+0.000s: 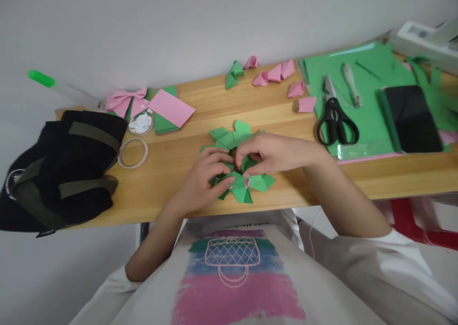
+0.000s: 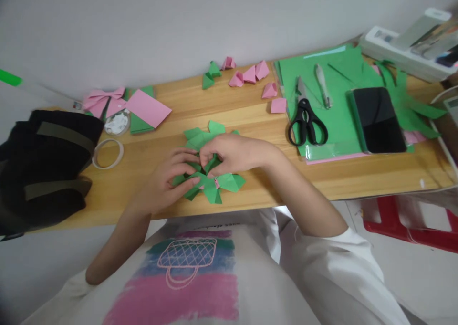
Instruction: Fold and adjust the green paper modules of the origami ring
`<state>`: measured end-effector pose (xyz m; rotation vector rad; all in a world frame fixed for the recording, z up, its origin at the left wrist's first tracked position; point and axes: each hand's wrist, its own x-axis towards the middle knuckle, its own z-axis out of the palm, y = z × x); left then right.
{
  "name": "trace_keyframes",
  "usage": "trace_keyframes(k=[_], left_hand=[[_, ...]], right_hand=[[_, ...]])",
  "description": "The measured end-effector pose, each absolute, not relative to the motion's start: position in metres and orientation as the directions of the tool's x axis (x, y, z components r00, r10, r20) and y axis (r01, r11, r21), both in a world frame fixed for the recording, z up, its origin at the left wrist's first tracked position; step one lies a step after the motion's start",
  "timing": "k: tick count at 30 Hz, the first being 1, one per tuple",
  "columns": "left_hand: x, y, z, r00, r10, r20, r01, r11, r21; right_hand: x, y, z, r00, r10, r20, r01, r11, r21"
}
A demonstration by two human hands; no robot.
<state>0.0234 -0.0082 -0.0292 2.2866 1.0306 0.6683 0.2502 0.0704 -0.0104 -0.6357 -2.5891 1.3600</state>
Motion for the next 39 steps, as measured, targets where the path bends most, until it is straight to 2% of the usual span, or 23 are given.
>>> trace_keyframes(k=[10,23,34,39], left_hand=[[0.02,-0.009,-0.021,0.642,0.745,0.183,0.498,-0.587,0.638],[0.024,-0.01,-0.021,0.667,0.717,0.202,0.463,-0.611,0.642],[0.03,-0.007,-0.024,0.557,0.798,0.231,0.526,-0.554,0.645],[0.028,-0.009,-0.028,0.545,0.794,0.269,0.553,-0.582,0.596]], right_hand=[[0.251,0.069,-0.013,-0.902,0.43,-0.02,0.248,0.482,-0.84],[0.255,0.061,-0.012,-0.854,0.519,-0.033,0.311,0.459,-0.832],[0.263,0.061,-0.013,-0.853,0.521,0.007,0.265,0.445,-0.856],[0.266,0.062,-0.015,-0.87,0.492,0.033,0.217,0.442,-0.87]])
